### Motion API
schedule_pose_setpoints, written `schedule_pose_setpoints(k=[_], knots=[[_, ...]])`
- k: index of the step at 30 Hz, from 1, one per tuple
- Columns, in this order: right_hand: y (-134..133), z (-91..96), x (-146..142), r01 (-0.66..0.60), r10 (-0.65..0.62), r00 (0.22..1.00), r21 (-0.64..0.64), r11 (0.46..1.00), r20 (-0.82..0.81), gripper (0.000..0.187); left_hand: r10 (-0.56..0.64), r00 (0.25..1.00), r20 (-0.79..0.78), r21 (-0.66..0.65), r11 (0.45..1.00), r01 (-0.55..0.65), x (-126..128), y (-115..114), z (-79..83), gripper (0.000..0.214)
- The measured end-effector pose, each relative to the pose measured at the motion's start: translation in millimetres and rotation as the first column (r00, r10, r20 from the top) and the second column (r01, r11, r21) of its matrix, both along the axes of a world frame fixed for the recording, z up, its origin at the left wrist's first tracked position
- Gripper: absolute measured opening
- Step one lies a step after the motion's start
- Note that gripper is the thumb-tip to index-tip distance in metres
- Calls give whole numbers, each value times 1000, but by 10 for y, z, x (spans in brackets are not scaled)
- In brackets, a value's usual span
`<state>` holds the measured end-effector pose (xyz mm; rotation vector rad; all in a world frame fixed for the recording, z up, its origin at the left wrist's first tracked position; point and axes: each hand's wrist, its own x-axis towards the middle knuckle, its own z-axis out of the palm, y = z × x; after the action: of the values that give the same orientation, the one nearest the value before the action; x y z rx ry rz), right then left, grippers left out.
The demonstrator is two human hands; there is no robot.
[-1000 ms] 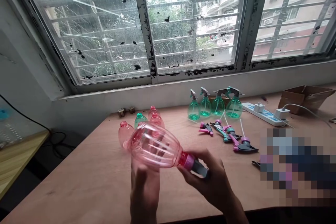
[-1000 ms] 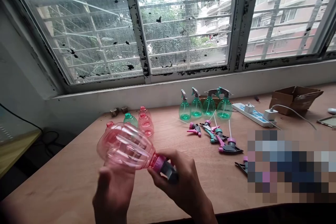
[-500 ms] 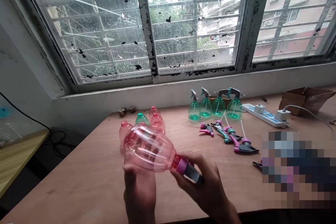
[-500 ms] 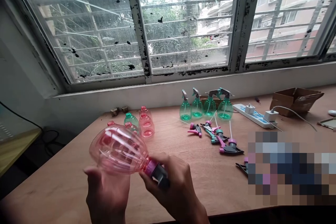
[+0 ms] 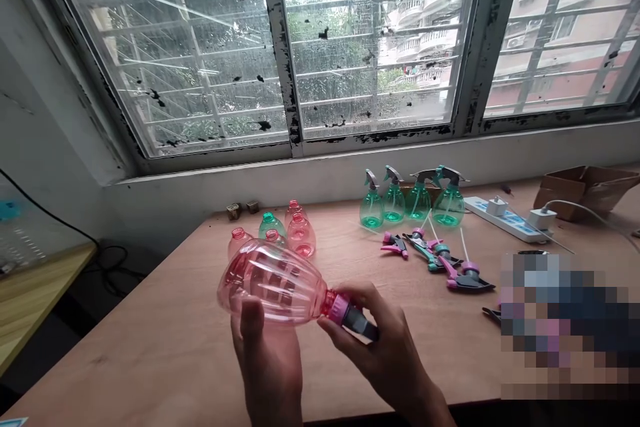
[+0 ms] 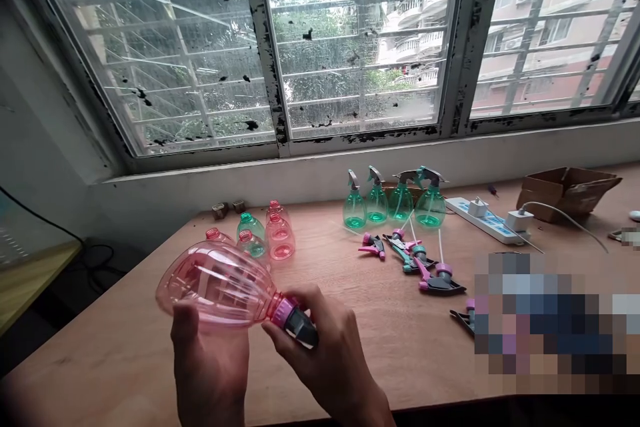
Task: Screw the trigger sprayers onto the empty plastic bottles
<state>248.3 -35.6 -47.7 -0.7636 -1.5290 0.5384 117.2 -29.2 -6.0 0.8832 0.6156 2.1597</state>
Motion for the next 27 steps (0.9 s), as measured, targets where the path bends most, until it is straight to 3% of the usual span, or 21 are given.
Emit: schedule_pose_setpoints(k=[2, 4, 6, 8, 9, 11, 12, 13, 14, 15, 17, 19, 21, 22, 24, 25, 27], knots=[[32, -32, 12, 141, -179, 972, 236, 962, 149, 25, 0, 1000, 12, -14, 1000, 0, 0, 9, 14, 48], [50, -41, 15, 142, -194, 968, 291, 946, 158, 28, -5, 1000, 25, -19, 1000, 5, -4, 22, 14, 46], [49, -32, 6, 62, -69, 997, 153, 986, 44, 27, -10, 999, 43, -15, 1000, 11, -7, 38, 1, 48], [32, -11, -5, -146, 128, 976, -91, 985, -176, 26, -22, 998, 66, 14, 1000, 21, -6, 52, -20, 53], [19, 2, -8, -294, 227, 926, -199, 935, -302, 28, -31, 997, 75, 42, 999, 28, -4, 57, -32, 56], [-6, 25, -3, -542, 350, 789, -305, 783, -505, 34, -65, 995, 77, 103, 993, 57, -4, 63, -57, 66], [-16, 32, 4, -597, 366, 747, -317, 737, -555, 36, -83, 994, 70, 126, 989, 74, -7, 64, -68, 70], [-22, 33, 13, -599, 363, 743, -318, 735, -562, 36, -95, 994, 63, 138, 987, 85, -12, 63, -78, 72], [-23, 30, 23, -544, 338, 779, -303, 782, -528, 33, -105, 993, 55, 136, 986, 97, -19, 60, -85, 71], [-18, 22, 34, -433, 286, 844, -260, 863, -454, 28, -112, 993, 44, 123, 987, 106, -29, 56, -88, 70], [5, 0, 52, -135, 121, 968, -52, 989, -218, 23, -107, 994, 10, 85, 991, 106, -51, 47, -83, 70], [34, -20, 57, 64, -63, 998, 221, 973, -12, 31, -93, 995, -34, 37, 995, 94, -70, 38, -68, 75], [50, -29, 47, 105, -123, 992, 301, 948, 41, 33, -80, 995, -53, -2, 997, 80, -80, 34, -52, 80], [50, -30, 37, 77, -80, 997, 233, 969, 1, 30, -78, 996, -52, -11, 997, 78, -81, 35, -48, 79], [41, -22, 18, -108, 96, 975, -49, 993, -200, 24, -86, 995, -48, 0, 996, 86, -78, 39, -53, 78], [35, -14, 13, -259, 186, 926, -193, 946, -330, 27, -97, 994, -51, 17, 995, 98, -76, 44, -62, 80], [27, 6, 16, -516, 288, 795, -347, 783, -534, 39, -120, 991, -62, 43, 991, 123, -79, 53, -86, 85]])
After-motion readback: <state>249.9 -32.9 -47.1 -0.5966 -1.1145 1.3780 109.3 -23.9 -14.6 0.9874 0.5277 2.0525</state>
